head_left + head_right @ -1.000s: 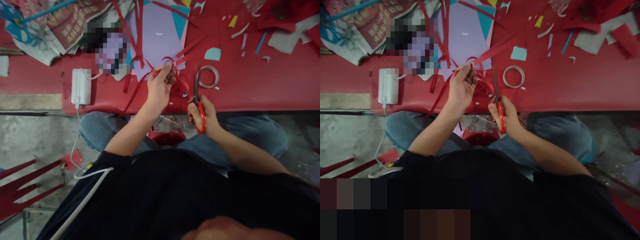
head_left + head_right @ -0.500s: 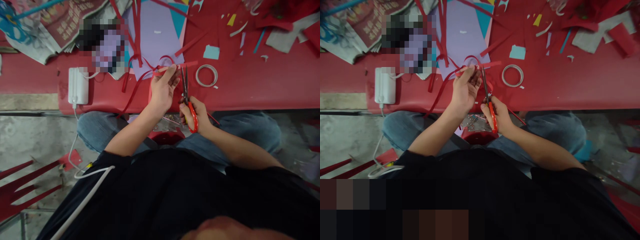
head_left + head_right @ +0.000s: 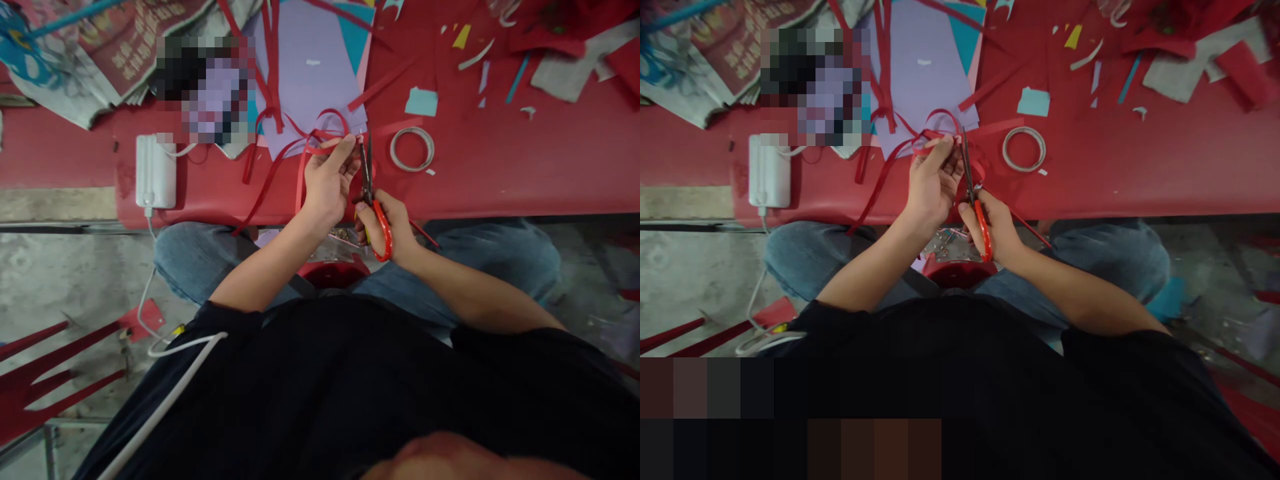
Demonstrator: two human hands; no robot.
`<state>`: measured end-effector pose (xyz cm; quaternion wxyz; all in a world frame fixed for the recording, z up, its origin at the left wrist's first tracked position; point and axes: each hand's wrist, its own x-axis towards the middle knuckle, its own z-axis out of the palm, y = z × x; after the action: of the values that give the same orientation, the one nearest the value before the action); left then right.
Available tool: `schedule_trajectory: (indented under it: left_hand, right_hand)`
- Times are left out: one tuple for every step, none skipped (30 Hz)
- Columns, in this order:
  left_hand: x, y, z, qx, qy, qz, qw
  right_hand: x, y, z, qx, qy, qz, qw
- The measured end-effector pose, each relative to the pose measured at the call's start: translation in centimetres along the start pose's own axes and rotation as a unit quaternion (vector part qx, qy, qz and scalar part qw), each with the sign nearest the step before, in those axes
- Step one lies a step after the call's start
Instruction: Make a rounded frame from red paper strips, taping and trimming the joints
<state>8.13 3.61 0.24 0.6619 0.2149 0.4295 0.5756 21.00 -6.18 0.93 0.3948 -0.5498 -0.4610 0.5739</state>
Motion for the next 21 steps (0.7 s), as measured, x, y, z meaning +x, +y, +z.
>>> schedule_trajectory:
  left_hand:
    - [0.0,-0.1,0.0,-0.001,0.000,-0.001,1.000]
    - [-0.1,-0.2,0.0,-0.001,-0.001,-0.002,1.000]
    - [-0.1,-0.2,0.0,-0.001,-0.001,-0.004,1.000]
    - [-0.2,-0.2,0.0,0.001,-0.001,-0.006,1.000]
    - [-0.2,-0.2,0.1,0.003,0.000,-0.009,1.000]
    - [-0.3,-0.2,0.1,0.007,0.003,-0.012,1.000]
    - [-0.4,-0.1,0.2,0.009,0.007,-0.016,1.000]
    - [-0.5,-0.1,0.3,0.008,0.010,-0.019,1.000]
    - [-0.6,0.0,0.4,0.003,0.010,-0.022,1.000]
    - [-0.8,0.1,0.5,-0.001,0.008,-0.021,1.000]
    - [-0.9,0.3,0.6,-0.005,0.004,-0.019,1.000]
    - [-1.0,0.4,0.7,-0.011,0.000,-0.017,1.000]
    - [-1.1,0.5,0.8,-0.021,-0.003,-0.017,1.000]
    - [-1.2,0.6,0.9,-0.035,-0.004,-0.020,0.999]
    - [-1.3,0.6,1.0,-0.050,-0.004,-0.025,0.998]
    - [-1.3,0.6,1.0,-0.061,-0.002,-0.030,0.998]
    - [-1.3,0.6,1.0,-0.063,0.000,-0.032,0.998]
    - [-1.3,0.6,1.1,-0.052,0.000,-0.030,0.998]
    - [-1.3,0.6,1.1,-0.035,0.001,-0.026,0.999]
    - [-1.3,0.6,1.1,-0.018,0.002,-0.023,1.000]
    - [-1.3,0.6,1.1,-0.008,0.003,-0.024,1.000]
  right_hand:
    - [0.1,0.0,0.0,-0.002,0.000,-0.003,1.000]
    - [0.1,0.0,-0.1,-0.004,0.001,-0.004,1.000]
    - [0.2,0.0,-0.1,-0.006,0.001,-0.004,1.000]
    - [0.2,0.0,-0.1,-0.009,0.001,-0.005,1.000]
    - [0.3,-0.1,-0.2,-0.012,0.002,-0.006,1.000]
    - [0.3,-0.1,-0.2,-0.015,0.003,-0.008,1.000]
    - [0.4,-0.1,-0.2,-0.018,0.005,-0.012,1.000]
    - [0.4,-0.1,-0.2,-0.021,0.006,-0.015,1.000]
    - [0.4,-0.1,-0.3,-0.023,0.008,-0.018,1.000]
    - [0.5,-0.2,-0.2,-0.024,0.010,-0.019,0.999]
    - [0.5,-0.2,-0.2,-0.025,0.010,-0.020,0.999]
    - [0.5,-0.2,-0.2,-0.027,0.010,-0.020,0.999]
    - [0.4,-0.2,-0.2,-0.027,0.010,-0.019,0.999]
    - [0.4,-0.3,-0.2,-0.028,0.010,-0.018,0.999]
    - [0.4,-0.3,-0.2,-0.028,0.011,-0.017,0.999]
    - [0.4,-0.3,-0.2,-0.029,0.013,-0.016,0.999]
    - [0.4,-0.3,-0.2,-0.029,0.014,-0.016,0.999]
    - [0.4,-0.3,-0.2,-0.030,0.016,-0.017,0.999]
    - [0.4,-0.2,-0.2,-0.030,0.018,-0.019,0.999]
    - [0.5,-0.2,-0.2,-0.030,0.019,-0.021,0.999]
    - [0.5,-0.2,-0.2,-0.028,0.021,-0.021,0.999]
